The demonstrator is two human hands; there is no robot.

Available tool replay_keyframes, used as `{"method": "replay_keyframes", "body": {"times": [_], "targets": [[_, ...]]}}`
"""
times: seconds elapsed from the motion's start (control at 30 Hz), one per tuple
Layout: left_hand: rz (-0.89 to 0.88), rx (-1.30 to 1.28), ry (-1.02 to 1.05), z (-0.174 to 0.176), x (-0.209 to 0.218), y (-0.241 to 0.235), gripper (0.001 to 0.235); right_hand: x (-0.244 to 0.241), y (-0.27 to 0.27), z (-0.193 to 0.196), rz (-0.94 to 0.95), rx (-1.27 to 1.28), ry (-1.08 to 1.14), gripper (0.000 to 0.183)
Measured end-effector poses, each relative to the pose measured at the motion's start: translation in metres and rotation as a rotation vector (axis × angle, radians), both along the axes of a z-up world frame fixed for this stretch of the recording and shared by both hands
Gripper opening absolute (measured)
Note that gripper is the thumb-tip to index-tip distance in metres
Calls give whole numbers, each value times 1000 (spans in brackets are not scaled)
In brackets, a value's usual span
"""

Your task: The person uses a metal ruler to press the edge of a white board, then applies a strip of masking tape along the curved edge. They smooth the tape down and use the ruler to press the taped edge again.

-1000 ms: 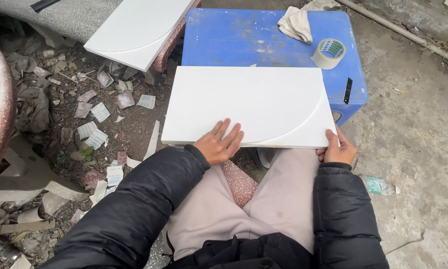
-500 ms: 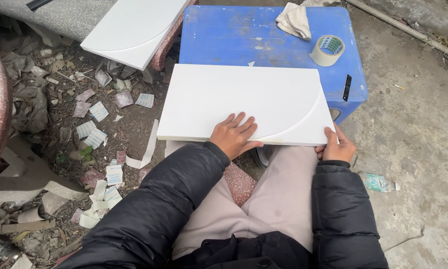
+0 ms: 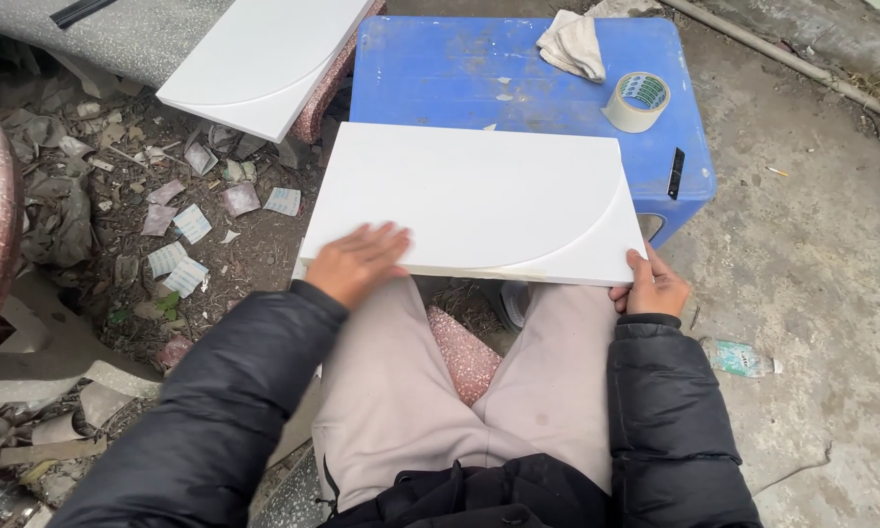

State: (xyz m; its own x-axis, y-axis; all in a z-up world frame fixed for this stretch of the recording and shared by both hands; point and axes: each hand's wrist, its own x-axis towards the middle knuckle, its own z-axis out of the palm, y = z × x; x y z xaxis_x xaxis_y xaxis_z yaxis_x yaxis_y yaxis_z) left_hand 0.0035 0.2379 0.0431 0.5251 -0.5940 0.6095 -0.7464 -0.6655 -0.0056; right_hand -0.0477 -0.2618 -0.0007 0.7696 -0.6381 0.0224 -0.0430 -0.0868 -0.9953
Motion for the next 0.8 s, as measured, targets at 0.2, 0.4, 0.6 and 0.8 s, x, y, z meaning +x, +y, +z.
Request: {"method": "replay_keyframes", "body": {"times": [0.2,0.4,0.6,0.8], "targets": [[70,155,-200,24,-15,69,39,1,-4,-3,14,-15,8,45],[22,160,-278,-8,-6,62,43,1,-5,-4,19,-21,-1,46],[-40,104,-165,0,1,14,50,2,-4,-2,13,-8,0,46],[-24,148,-142,-36,17,-47,61,2,-2,-4,-3,1,-3,46]]}}
